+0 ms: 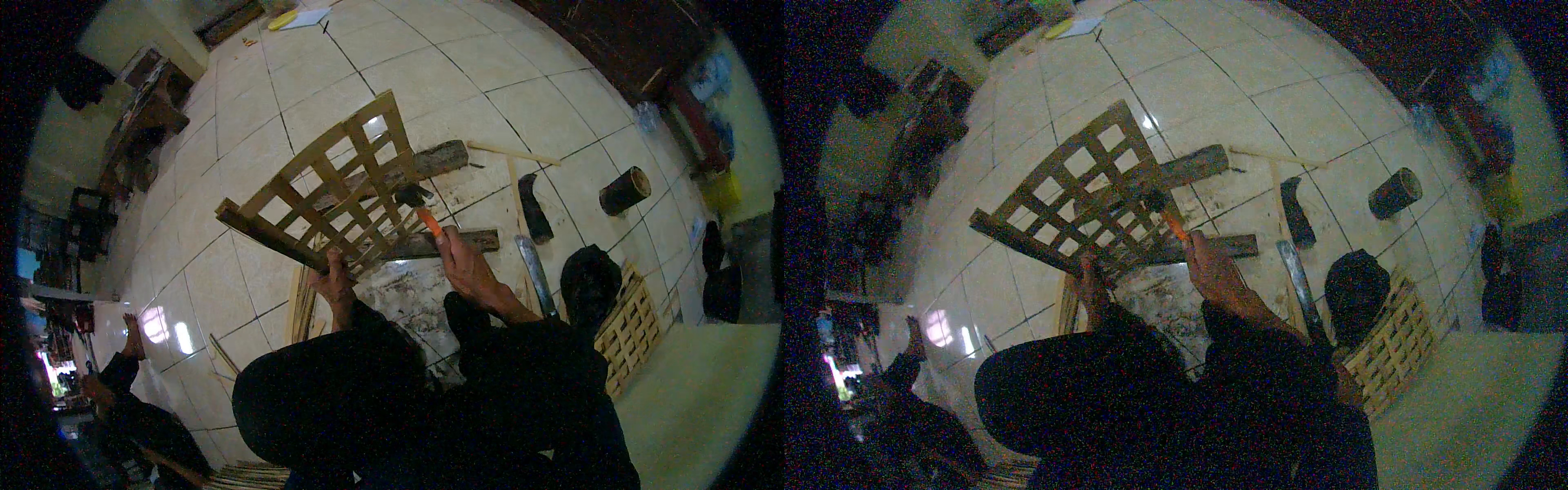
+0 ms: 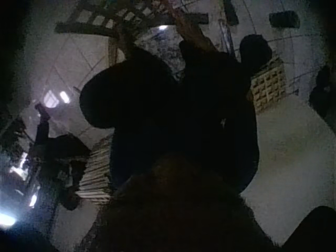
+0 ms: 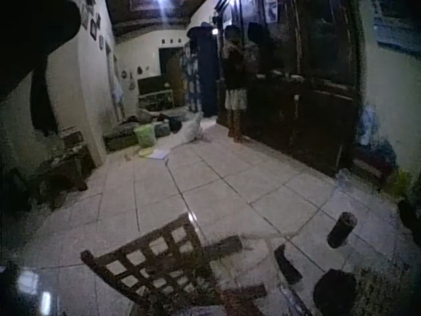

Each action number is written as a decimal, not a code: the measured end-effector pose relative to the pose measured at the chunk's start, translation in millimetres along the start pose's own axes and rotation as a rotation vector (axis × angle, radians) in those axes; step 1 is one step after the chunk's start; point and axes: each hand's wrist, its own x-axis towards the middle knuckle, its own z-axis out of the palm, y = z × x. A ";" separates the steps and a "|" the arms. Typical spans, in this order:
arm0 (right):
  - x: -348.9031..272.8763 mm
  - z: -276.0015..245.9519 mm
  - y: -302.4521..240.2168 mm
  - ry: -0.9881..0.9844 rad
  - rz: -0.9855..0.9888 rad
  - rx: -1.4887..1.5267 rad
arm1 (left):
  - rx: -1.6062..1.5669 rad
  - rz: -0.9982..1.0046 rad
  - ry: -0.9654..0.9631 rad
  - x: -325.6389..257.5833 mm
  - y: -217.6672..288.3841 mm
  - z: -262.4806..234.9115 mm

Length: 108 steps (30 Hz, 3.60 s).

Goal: The person assembles a wooden lattice frame by inserting thin wooden strips into a grid and securing them with a hammer. They repeatedly adjust the strips, tap them into place, and flip the frame to work on different sides.

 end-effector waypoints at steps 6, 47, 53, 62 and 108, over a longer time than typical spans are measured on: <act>3.4 3.4 0.7 -0.005 0.053 -0.047 | -0.112 0.126 0.058 10.0 -25.9 0.5; 3.8 -21.2 -31.6 0.066 0.031 0.106 | 0.109 0.132 -0.006 10.0 -18.4 -2.2; -24.9 -30.7 28.5 0.215 0.032 -0.063 | -0.281 -0.521 -0.072 54.8 7.5 -8.3; -110.0 -35.6 98.9 0.412 0.172 -0.542 | -0.162 -0.541 -0.110 78.6 -16.9 -28.1; -4.7 -102.1 -102.5 -0.095 0.157 -0.138 | 0.072 0.028 -0.072 -0.6 15.6 2.9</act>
